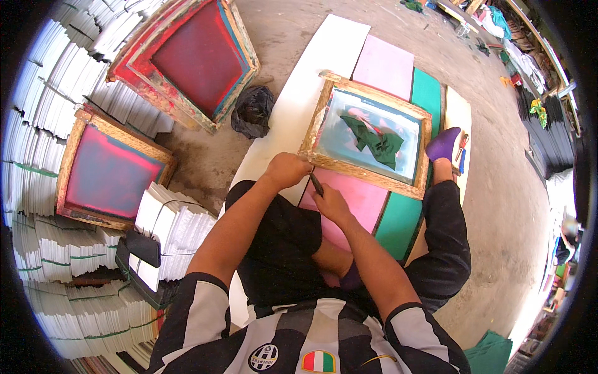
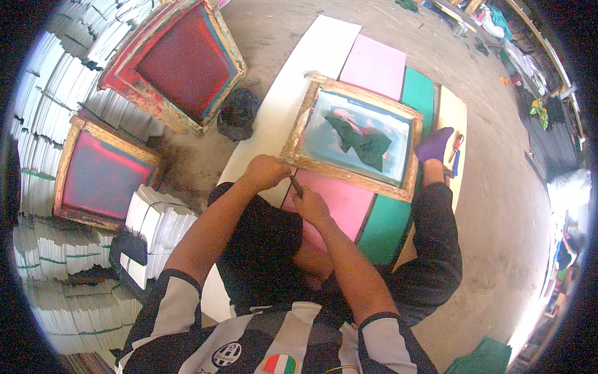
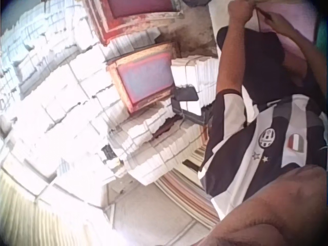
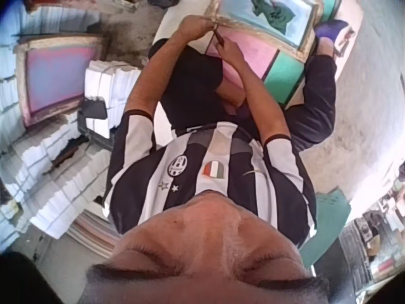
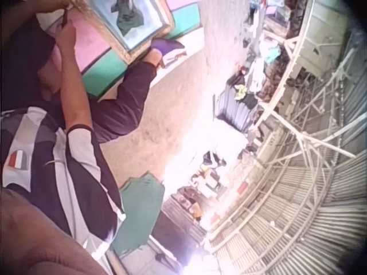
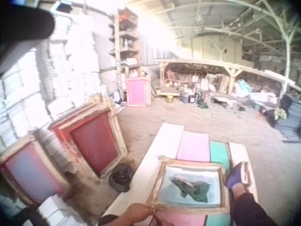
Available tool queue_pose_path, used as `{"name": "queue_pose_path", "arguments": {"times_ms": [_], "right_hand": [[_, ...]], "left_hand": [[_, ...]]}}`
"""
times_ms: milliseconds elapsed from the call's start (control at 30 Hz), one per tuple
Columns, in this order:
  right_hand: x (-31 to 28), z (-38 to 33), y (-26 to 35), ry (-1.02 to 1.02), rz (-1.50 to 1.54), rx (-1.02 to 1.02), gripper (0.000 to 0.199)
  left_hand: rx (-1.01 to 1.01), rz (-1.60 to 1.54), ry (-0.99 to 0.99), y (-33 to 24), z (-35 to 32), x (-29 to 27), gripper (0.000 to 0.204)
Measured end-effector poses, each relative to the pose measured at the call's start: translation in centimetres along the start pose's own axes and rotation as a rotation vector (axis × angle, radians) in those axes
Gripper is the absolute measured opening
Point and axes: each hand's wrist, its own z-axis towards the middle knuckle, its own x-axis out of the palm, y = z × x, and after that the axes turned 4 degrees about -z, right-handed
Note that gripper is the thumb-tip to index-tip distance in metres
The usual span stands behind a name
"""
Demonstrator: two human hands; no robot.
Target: The person sits on the floor and uses a small tool to scrape excess green ink from a screen printing frame placed over a pink fabric. The person repeatedly scrapes the screen surface to clear the ink.
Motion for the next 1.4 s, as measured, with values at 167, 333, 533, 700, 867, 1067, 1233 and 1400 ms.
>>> {"name": "queue_pose_path", "arguments": {"times_ms": [167, 333, 533, 700, 867, 1067, 1233, 1400], "right_hand": [[-0.6, 0.1, 1.1, 0.306, 0.470, 0.132, 0.023], [-1.8, -0.7, 1.1, 0.492, 0.826, 0.328, 0.025], [-4.0, -0.9, -2.0, 0.467, 0.847, 0.397, 0.035], [-7.6, 0.1, -5.1, 0.404, 0.711, 0.446, 0.037], [-10.0, 0.3, -4.2, 0.377, 0.627, 0.463, 0.042], [-10.3, 2.2, -6.2, 0.449, 0.548, 0.514, 0.041], [-11.5, 3.2, -6.1, 0.508, 0.484, 0.542, 0.039], [-12.6, 3.7, -4.3, 0.518, 0.344, 0.561, 0.035]], "left_hand": [[-0.067, -0.088, 0.008, 1.2, -1.0, 0.1, 0.015], [-0.139, -0.135, 0.072, 1.1, -1.0, 1.1, 0.014], [-0.491, 0.017, 0.213, 1.7, -0.9, 0.9, 0.024], [-0.633, 0.004, 0.218, 2.0, -0.9, 1.2, 0.019], [-0.665, -0.016, 0.215, 1.7, -0.8, 1.1, 0.018], [-0.500, -0.077, 0.146, -0.3, 0.3, 1.6, 0.023], [-0.308, -0.045, 0.078, -2.6, 1.5, 2.4, 0.014], [-0.271, -0.054, 0.097, -2.1, 1.8, 2.8, 0.019]]}}
